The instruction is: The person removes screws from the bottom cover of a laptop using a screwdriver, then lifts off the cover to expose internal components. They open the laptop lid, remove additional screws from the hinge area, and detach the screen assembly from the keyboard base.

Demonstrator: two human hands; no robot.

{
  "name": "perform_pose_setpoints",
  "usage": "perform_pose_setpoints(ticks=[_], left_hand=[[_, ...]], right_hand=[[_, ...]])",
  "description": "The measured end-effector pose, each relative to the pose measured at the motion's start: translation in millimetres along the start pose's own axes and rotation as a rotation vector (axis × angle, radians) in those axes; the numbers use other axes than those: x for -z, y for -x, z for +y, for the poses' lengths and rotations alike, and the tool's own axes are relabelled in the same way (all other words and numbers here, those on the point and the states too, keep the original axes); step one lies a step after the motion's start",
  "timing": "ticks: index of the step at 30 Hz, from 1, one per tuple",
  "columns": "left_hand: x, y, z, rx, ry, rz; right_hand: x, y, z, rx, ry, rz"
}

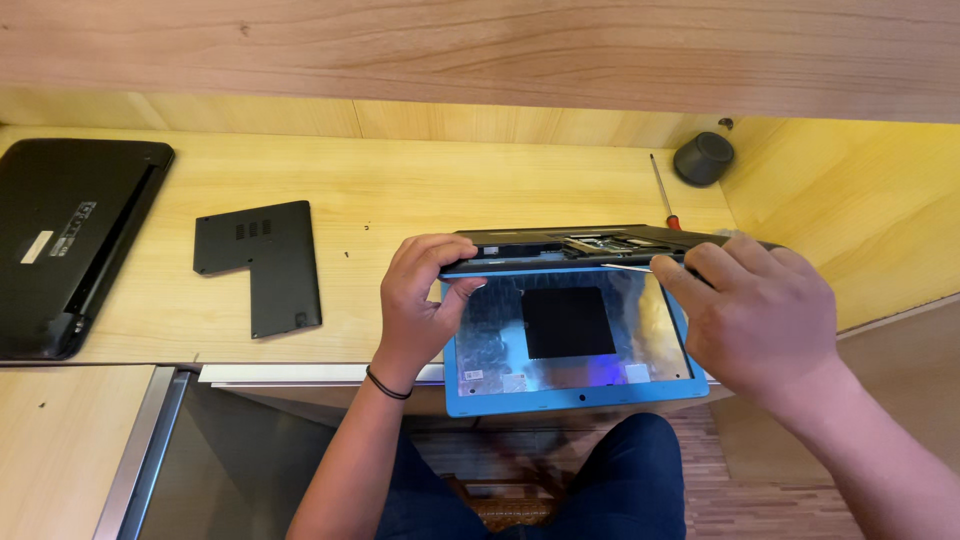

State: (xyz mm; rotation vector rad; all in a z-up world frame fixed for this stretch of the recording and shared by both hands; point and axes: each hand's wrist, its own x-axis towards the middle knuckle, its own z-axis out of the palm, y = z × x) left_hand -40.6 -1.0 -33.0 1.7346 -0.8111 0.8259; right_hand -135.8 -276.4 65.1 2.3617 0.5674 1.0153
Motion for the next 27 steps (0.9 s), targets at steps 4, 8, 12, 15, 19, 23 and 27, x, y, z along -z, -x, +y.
perform_pose_setpoints(ticks=[4,8,12,15,19,23,27], left_hand=[[-0.4,4.5,-6.8,0.138,0.148,-0.043],[-1.8,4.9,-12.9,0.135,0.268,-0.075],[-2.3,1.4,-13.0,0.067,0.286,-0.137],[-2.1,4.0,-13.7,0.104,0.229,-0.174],[-3.9,7.9,-18.5,0.144,0.177,-0.198],[-12.3,8.0,-16.7,0.093,0.129,-0.213],[-24.2,-0.3,3.9,0.033,0.042,-0.292]], right_hand=[[2.1,-9.9,1.9,0.049,0.027,-0.044],[-1.3,-12.4,2.1,0.078,0.041,-0.078],[-4.4,-14.7,5.7,0.088,0.033,-0.13],[-3.6,-25.1,1.1,0.119,0.017,-0.143],[-9.1,-25.7,3.8,0.126,-0.005,-0.105],[-27.9,-28.3,-28.1,0.181,-0.14,-0.151],[-15.4,-48.3,-68.6,0.251,-0.303,-0.16]])
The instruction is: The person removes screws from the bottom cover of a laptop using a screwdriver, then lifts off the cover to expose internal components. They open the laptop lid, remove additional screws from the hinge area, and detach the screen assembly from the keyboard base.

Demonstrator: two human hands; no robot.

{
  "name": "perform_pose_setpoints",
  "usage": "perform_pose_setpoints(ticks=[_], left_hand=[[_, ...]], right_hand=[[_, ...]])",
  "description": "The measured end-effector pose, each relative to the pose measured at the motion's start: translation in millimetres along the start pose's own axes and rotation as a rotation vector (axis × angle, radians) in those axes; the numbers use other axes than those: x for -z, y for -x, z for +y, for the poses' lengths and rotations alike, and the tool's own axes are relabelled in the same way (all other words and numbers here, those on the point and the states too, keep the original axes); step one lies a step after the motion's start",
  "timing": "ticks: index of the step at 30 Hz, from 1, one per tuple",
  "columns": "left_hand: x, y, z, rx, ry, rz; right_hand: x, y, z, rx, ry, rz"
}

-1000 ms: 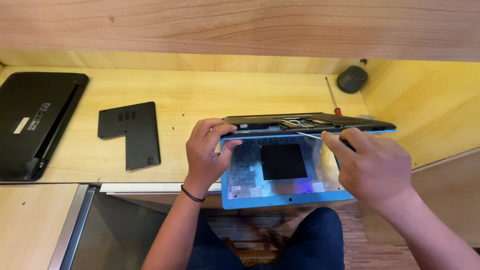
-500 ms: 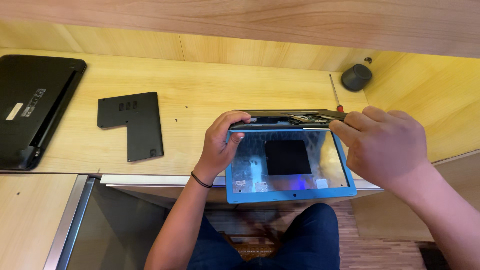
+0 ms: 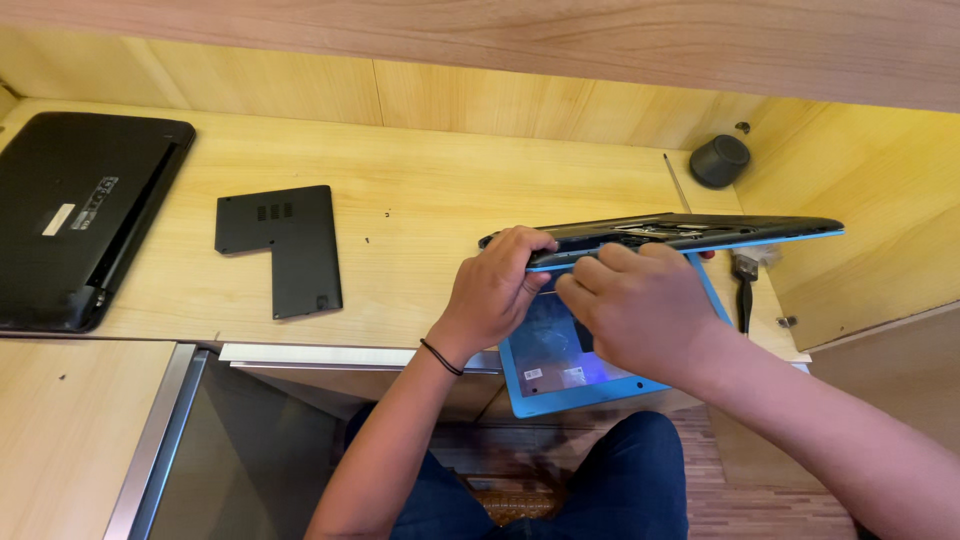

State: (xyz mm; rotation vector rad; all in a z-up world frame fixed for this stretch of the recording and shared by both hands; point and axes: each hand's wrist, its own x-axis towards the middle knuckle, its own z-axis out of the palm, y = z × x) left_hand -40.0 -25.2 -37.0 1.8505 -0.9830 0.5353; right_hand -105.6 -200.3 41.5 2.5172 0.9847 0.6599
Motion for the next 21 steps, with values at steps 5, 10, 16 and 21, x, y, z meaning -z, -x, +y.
perform_pose_setpoints(ticks=[5,10,16,21], left_hand=[[7.6,-0.8,-4.8,0.053,0.029,-0.025],[4.0,0.6,-8.7,0.096,0.012,-0.035],[1.4,3.6,-7.2,0.139,0.002,0.007],[1.8,4.3,-7.0,0.161,0.011,-0.005]], right_hand=[[32.2,44.0,34.5,-0.107,0.189,0.013],[33.9,73.1,58.8,-0.244,0.393,0.061],[28.7,63.0,59.7,-0.191,0.359,0.048],[33.1,57.7,56.2,-0.168,0.405,0.04]])
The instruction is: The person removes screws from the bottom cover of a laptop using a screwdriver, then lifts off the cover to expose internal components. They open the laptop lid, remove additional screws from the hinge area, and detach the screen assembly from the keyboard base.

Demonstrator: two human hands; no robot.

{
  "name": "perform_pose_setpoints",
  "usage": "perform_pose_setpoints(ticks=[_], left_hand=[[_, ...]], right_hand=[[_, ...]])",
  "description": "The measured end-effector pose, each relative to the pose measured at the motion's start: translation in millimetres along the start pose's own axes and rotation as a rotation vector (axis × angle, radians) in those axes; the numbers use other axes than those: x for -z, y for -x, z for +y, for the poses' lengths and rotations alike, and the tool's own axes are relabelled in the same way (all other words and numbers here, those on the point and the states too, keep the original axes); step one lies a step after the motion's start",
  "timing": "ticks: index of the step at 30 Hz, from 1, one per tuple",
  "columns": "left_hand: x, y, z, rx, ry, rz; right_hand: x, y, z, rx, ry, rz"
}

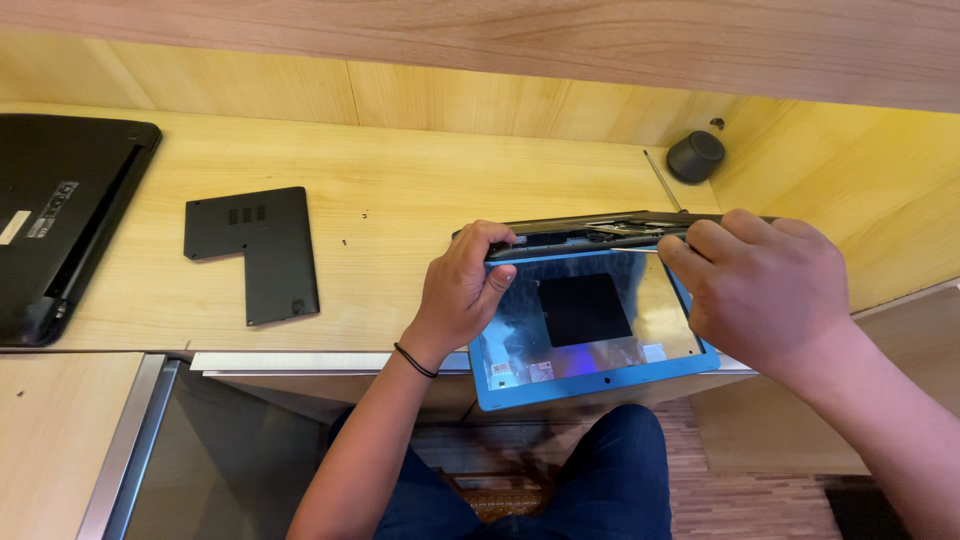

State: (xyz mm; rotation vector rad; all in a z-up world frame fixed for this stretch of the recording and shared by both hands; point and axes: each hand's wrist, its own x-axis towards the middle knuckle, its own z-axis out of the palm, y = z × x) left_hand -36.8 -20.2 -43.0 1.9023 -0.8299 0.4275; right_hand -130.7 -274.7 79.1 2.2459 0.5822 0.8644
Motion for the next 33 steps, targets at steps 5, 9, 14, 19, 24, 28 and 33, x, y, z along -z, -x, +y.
perform_pose_setpoints(ticks=[5,9,14,19,24,28,33], left_hand=[[-1.2,0.3,-2.7,0.0,0.008,0.017],[-5.3,2.6,-3.5,0.027,-0.008,0.023],[-8.2,0.4,-5.8,-0.018,-0.05,0.051],[-11.9,1.3,-9.6,-0.032,-0.033,0.103],[-8.6,-0.1,2.6,-0.129,-0.243,0.035],[-2.4,-8.2,8.3,-0.481,-0.473,0.07],[-12.6,-19.8,1.5,-0.818,-0.283,0.082]], right_hand=[[13.5,-17.2,-1.8,0.153,0.055,0.031],[20.5,-31.1,-6.5,0.28,0.082,0.005],[8.1,-32.8,-2.6,0.284,0.079,-0.026],[6.5,-27.7,-11.2,0.284,0.056,-0.01],[-12.6,-2.9,-2.1,0.029,-0.159,-0.355],[-24.4,10.0,9.3,0.081,-0.256,-0.472],[-13.0,9.3,4.8,0.124,-0.293,-0.395]])
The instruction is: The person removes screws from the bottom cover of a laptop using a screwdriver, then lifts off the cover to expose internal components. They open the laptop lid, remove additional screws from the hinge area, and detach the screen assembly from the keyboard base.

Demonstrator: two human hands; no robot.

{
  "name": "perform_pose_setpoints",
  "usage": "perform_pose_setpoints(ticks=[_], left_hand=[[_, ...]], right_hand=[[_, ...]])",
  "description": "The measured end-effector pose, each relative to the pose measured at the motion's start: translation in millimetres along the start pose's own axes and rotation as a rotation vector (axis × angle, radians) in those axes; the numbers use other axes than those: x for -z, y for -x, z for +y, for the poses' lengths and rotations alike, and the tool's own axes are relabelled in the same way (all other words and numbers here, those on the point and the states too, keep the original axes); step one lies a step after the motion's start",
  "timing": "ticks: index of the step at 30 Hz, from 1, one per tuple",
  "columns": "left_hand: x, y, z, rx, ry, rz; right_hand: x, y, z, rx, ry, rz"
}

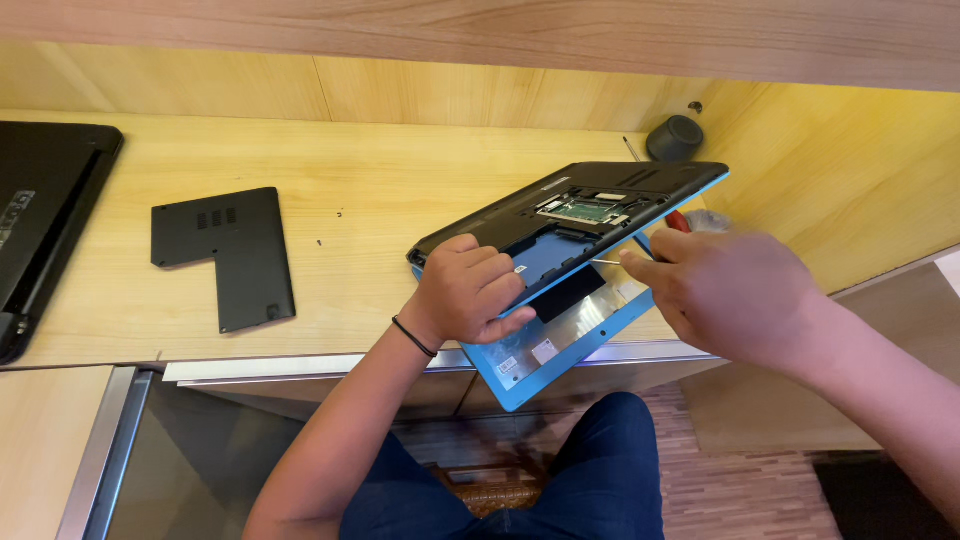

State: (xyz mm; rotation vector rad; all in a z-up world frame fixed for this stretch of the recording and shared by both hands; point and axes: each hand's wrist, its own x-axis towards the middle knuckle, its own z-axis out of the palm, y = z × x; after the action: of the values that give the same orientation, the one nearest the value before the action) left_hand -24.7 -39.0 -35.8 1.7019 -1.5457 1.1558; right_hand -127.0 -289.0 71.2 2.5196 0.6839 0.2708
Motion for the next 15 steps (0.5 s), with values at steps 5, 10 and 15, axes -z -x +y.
perform_pose_setpoints(ticks=[5,10,15], left_hand=[[0.7,-5.6,11.7,0.131,0.139,0.023],[-2.9,-9.2,13.1,0.201,0.192,0.051],[-17.3,-13.0,31.2,0.178,0.151,0.138]], right_hand=[[6.9,-2.6,-5.5,0.042,0.077,-0.049],[-3.2,2.4,-8.9,0.108,0.228,0.171],[-8.1,-10.4,-32.3,0.018,-0.112,-0.067]])
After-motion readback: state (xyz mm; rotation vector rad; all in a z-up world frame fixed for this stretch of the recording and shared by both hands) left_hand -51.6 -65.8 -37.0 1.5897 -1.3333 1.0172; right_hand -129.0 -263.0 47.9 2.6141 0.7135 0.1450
